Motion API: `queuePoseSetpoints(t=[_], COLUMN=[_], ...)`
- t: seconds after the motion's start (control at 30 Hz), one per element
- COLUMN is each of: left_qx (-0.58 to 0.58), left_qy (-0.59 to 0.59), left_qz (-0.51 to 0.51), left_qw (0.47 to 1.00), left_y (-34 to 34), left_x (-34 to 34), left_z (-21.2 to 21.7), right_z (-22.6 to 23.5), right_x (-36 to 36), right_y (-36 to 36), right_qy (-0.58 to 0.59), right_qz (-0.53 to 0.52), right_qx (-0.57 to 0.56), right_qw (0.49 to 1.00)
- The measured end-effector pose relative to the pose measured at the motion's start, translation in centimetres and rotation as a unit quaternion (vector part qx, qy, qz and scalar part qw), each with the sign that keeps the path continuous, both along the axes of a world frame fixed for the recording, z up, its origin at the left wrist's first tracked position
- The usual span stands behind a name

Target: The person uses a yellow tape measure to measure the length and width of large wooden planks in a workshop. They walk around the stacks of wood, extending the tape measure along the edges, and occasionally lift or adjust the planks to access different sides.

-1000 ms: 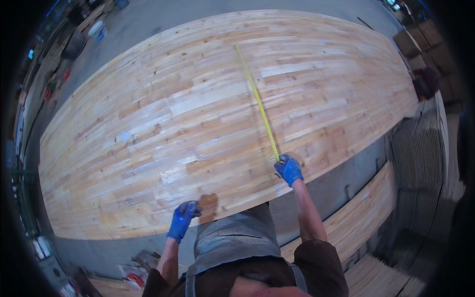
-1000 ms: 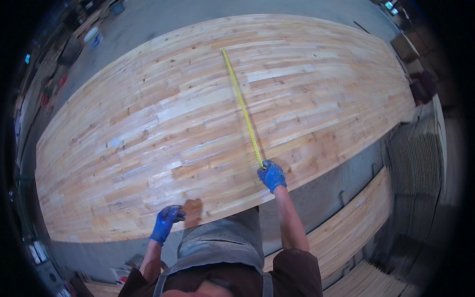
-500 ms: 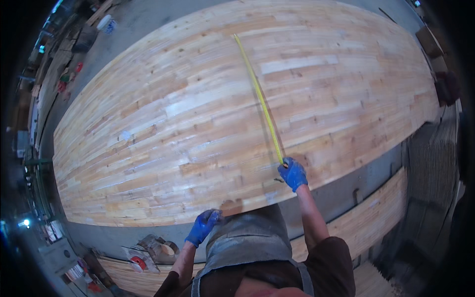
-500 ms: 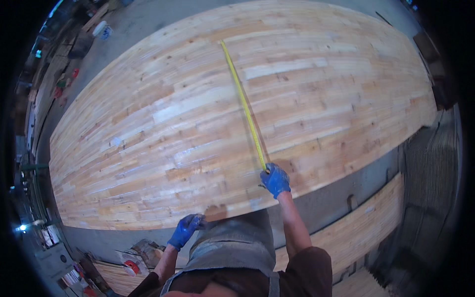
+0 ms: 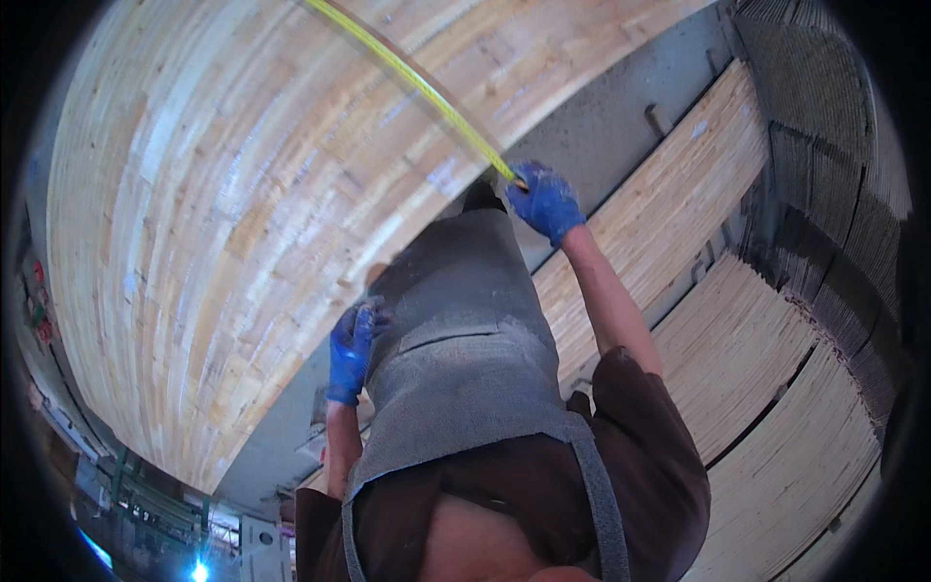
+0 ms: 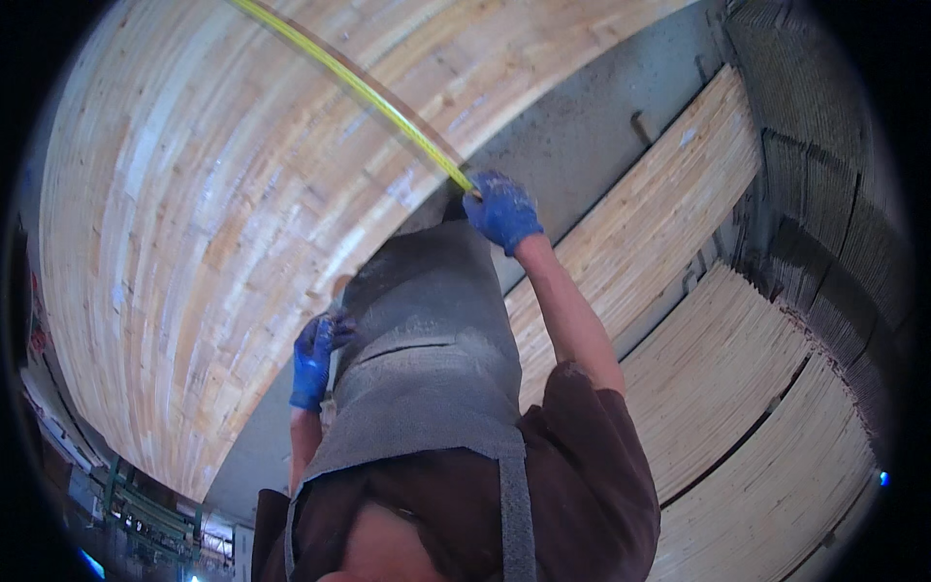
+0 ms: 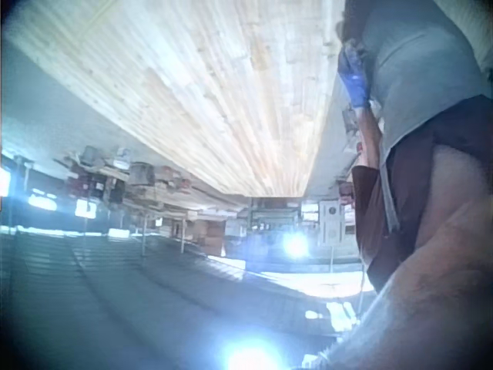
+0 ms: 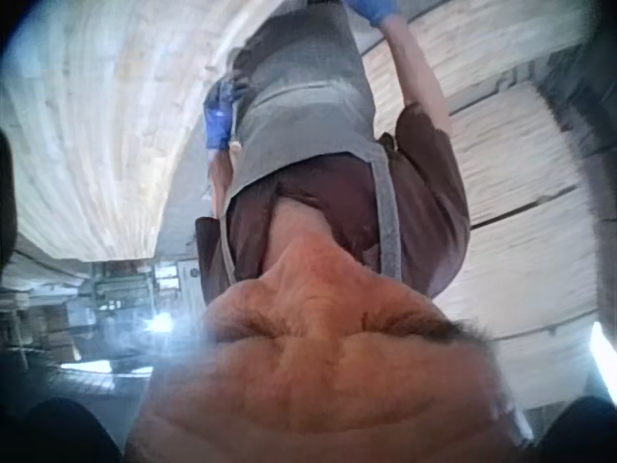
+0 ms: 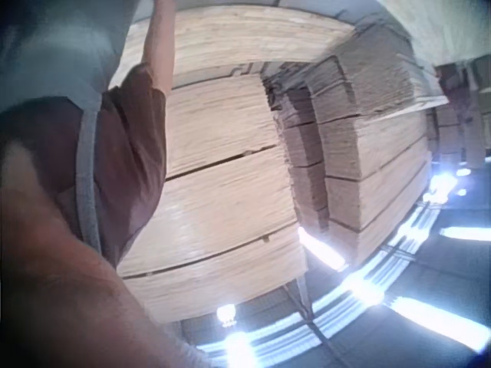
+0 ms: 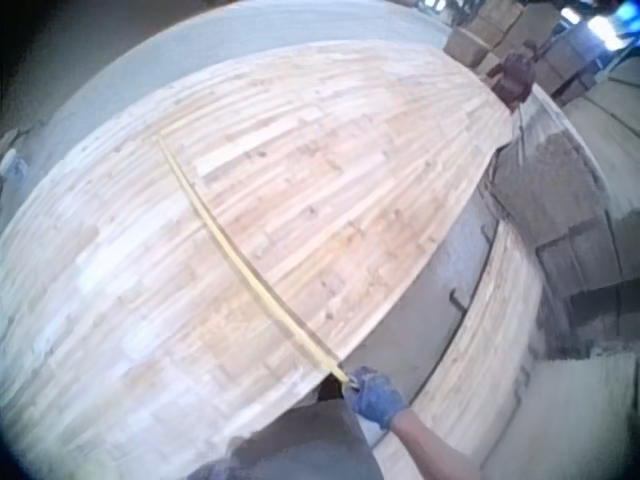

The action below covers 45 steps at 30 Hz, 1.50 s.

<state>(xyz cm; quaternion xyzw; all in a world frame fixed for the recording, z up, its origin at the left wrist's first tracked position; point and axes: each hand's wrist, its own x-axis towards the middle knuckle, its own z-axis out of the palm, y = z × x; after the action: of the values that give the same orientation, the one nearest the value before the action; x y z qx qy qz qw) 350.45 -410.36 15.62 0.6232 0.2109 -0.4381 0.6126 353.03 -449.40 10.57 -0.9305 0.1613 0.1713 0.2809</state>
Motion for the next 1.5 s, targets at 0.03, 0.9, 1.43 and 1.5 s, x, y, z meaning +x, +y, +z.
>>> queuePoseSetpoints(t=[0.03,0.9,1.43,1.5], left_qx=[0.001,0.078,0.102,0.117], left_qy=[0.003,0.061,0.036,0.005], left_qz=[0.000,-0.089,-0.099,-0.125], left_qw=[1.000,0.991,0.989,0.985], left_y=[-0.2,-3.7,-5.4,-3.3], left_x=[-0.6,-10.0,-10.1,-11.3], left_z=[-0.2,-3.2,-3.7,-3.7], right_z=[-0.3,-6.2,-6.6,-5.8], right_x=[0.0,-1.1,0.4,1.1], right_y=[-0.1,-2.6,-3.8,-2.8], right_qy=[-0.004,-0.067,-0.078,-0.090], right_qz=[0.002,0.037,0.049,0.084], right_qx=[0.010,0.062,0.106,0.092], right_qw=[1.000,0.995,0.990,0.988])
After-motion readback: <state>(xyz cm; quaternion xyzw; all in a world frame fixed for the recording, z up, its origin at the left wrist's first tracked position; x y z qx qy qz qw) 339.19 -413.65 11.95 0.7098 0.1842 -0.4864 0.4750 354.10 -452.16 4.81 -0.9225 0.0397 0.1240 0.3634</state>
